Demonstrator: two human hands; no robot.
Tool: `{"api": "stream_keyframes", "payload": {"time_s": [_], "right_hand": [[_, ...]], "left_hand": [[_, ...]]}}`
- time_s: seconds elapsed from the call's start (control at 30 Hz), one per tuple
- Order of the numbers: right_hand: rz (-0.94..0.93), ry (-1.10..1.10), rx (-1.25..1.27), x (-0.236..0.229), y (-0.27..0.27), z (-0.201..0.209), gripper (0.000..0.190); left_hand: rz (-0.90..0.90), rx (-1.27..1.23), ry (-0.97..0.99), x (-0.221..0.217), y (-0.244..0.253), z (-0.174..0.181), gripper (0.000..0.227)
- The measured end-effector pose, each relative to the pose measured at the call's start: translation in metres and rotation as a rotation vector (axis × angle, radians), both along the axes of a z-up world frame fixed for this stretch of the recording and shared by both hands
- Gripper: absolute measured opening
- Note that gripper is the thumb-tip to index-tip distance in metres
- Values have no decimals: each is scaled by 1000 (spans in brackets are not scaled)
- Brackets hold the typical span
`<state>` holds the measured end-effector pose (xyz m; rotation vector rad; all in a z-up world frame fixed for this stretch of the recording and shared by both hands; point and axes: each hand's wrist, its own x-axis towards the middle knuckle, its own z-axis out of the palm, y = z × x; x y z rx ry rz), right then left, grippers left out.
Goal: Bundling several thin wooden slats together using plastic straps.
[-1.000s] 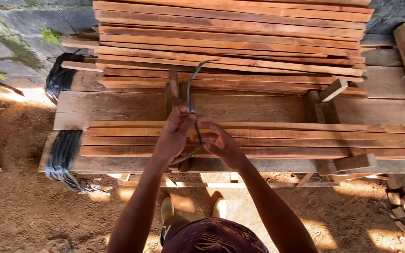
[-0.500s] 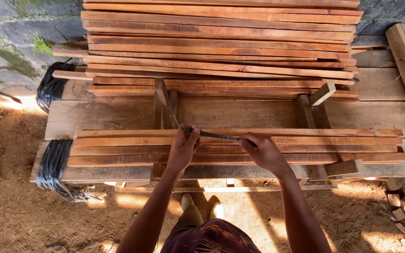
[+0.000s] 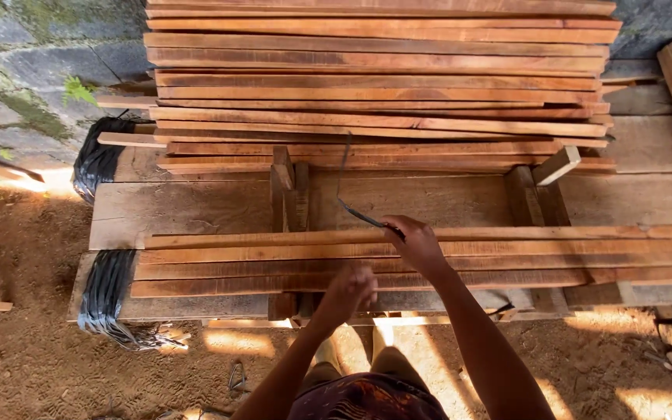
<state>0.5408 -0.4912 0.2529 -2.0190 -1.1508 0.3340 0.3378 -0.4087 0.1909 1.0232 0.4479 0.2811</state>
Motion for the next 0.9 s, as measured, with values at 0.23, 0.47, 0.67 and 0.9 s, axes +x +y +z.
{"api": "stream_keyframes", "payload": {"time_s": [0.23,0.47,0.67,0.9], "right_hand": [[176,-152,-325,53,59,-56,22],[243,179,-610,65,93,-97,19],[105,290,-647,66,92,-145,22],[149,308,-764,78,90,-164,30]], "left_hand": [[-672,822,293,-53,0,-58,22],[-109,1383,182,-34,-16,-114,43],[-91,1711,412,-14,-13,-192,23],[-225,1543,464,-3,-25,-189,20]]}}
